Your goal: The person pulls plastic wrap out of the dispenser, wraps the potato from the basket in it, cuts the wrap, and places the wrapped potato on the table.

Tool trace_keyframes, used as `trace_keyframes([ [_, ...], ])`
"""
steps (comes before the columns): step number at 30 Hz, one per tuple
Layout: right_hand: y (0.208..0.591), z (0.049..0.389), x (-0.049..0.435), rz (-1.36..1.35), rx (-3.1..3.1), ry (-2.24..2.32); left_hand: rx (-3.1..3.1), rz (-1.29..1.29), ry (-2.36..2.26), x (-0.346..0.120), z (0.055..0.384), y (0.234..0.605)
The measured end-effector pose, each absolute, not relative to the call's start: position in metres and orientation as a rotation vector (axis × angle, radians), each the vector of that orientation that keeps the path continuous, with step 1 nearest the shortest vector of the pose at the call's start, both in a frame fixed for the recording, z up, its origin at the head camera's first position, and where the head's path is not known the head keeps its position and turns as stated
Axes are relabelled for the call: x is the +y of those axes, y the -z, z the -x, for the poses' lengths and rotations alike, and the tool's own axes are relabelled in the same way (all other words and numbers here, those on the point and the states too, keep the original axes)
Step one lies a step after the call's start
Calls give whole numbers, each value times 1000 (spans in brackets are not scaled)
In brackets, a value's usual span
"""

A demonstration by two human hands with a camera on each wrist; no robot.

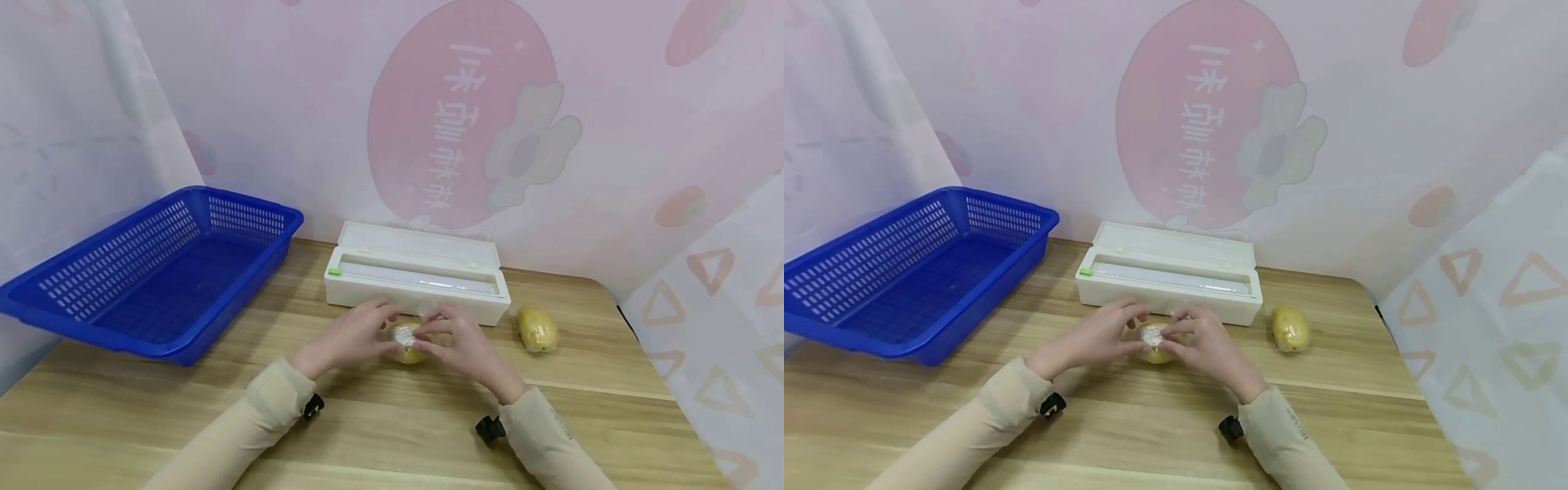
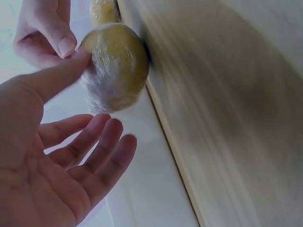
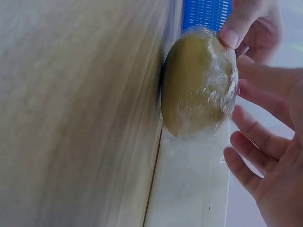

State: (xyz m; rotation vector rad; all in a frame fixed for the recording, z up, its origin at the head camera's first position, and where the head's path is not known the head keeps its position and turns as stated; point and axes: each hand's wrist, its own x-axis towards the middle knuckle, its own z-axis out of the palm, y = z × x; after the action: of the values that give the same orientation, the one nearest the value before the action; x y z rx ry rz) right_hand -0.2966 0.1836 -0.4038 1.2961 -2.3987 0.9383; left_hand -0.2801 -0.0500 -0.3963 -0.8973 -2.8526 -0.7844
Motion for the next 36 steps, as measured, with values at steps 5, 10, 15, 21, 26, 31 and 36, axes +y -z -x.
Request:
trace_keyframes([
  [5, 403, 295, 183, -1351, -2404, -899, -2825, 861, 768, -53, 281, 395],
  [10, 401, 294, 183, -1343, -2434, -924, -2776, 737, 751, -52, 281, 397],
  [15, 399, 292, 182, -1294, -2474, -1005, -2751, 702, 769, -49, 281, 401],
  [21, 399, 293, 181, -1194, -2542, -1012, -2706, 863, 839, -47, 281, 402],
  [26, 400, 294, 183, -1136, -2552, -1002, -2712, 919, 852, -45, 283, 400],
  [31, 399, 294, 184, -1158, -2568, -990, -2731, 918, 850, -44, 282, 397],
  [36, 398, 293, 184, -1157, -2588, -979, -2711, 937, 822, -44, 279, 393],
])
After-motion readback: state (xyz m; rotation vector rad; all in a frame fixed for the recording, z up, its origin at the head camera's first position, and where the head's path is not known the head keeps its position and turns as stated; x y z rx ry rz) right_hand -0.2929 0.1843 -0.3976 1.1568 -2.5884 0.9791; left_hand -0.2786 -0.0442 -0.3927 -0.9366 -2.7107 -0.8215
